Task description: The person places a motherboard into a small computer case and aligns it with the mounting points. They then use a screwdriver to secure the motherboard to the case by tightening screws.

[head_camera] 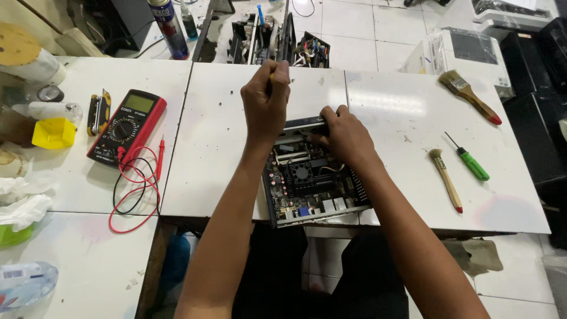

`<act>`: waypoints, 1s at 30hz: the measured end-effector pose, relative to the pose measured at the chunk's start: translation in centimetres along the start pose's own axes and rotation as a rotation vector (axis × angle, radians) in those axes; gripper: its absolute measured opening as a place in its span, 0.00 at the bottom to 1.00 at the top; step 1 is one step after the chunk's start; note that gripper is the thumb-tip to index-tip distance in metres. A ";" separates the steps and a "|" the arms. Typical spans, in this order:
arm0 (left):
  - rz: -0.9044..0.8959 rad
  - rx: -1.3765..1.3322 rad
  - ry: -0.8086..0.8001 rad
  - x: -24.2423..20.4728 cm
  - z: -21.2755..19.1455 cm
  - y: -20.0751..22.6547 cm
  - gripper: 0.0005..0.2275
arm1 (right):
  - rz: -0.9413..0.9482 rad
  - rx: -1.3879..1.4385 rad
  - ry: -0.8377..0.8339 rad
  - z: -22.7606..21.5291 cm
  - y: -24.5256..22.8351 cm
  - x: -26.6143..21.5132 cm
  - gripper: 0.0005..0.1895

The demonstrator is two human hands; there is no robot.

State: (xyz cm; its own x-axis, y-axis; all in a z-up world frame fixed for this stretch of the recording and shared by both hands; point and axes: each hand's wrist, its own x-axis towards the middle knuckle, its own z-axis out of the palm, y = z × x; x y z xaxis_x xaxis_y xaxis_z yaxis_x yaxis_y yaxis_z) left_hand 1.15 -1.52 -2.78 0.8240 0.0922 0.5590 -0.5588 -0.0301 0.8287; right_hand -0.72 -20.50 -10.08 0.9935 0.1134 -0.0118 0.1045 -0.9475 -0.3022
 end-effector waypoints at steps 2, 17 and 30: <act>-0.073 -0.106 0.000 0.1 -0.7 -0.5 0.14 | 0.007 -0.005 0.000 0.1 0.1 0.0 0.30; -0.012 -0.175 -0.200 1.7 -1.1 -6.8 0.15 | 0.006 -0.037 -0.013 -1.1 -0.7 -0.8 0.27; -0.046 0.031 -0.079 0.1 -4.1 -0.1 0.14 | 0.027 -0.040 -0.015 -1.1 -1.0 -0.8 0.26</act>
State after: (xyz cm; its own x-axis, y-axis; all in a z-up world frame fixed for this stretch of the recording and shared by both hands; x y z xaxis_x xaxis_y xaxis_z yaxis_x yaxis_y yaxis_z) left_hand 0.89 2.52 -2.89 0.8542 0.0149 0.5197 -0.5181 -0.0583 0.8533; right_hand -1.62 -19.94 -8.67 0.9952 0.0919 -0.0340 0.0798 -0.9613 -0.2635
